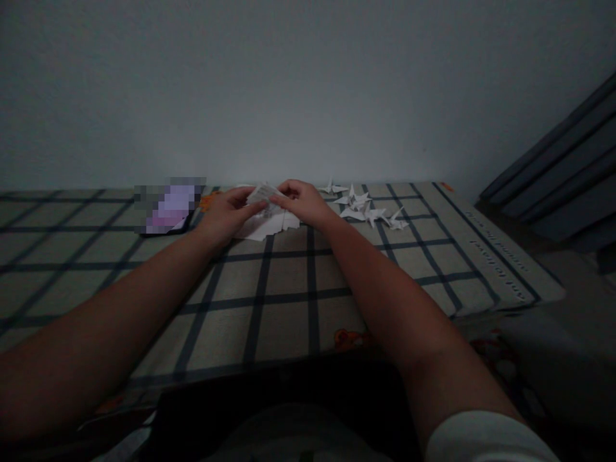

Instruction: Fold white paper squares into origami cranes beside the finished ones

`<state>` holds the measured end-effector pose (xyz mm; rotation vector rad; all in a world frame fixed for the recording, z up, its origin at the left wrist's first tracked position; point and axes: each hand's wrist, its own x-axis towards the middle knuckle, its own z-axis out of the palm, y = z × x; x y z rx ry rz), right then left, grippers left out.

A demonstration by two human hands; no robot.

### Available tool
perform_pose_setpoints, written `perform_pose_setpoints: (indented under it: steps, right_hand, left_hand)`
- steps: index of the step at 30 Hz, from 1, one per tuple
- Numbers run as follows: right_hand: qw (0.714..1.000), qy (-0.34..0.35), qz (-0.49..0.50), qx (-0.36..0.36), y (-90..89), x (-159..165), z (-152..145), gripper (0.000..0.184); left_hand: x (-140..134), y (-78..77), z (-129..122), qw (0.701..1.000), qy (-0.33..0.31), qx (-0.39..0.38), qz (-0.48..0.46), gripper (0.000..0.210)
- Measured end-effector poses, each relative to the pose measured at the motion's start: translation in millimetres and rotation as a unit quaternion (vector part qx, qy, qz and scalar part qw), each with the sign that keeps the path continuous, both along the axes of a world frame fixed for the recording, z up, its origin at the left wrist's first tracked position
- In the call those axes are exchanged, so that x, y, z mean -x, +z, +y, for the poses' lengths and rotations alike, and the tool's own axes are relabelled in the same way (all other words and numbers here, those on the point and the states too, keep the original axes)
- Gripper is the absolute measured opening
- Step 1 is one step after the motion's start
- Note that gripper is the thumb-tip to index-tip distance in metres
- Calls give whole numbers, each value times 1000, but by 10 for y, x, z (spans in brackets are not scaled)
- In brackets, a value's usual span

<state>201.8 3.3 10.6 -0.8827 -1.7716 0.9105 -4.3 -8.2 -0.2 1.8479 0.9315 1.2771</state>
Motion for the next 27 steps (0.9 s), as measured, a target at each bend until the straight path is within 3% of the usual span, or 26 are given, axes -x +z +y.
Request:
perform_pose_setpoints:
  steps: [7,15,19,25,27]
  right_hand:
    - [1000,-7,-21,-17,-14,-16,10,30]
    - [1000,12,-9,-13,7,7,-5,28]
    - [998,-14,-14,-56,11,10,8,26]
    - [998,-23,-16,-64,-53,0,74,26]
    - [998,-23,0,-50,-61,7,84,26]
  left_hand:
    - [-9,25,-35,1000,9,14,9,48]
    - [10,3,-10,999,33,-34,26,41]
    - [21,-35,41,997,47,-53,40,40]
    - [-23,-70,125,995,33,-10,-89,79]
    - [-35,-63,119,993,13,11,-117,75]
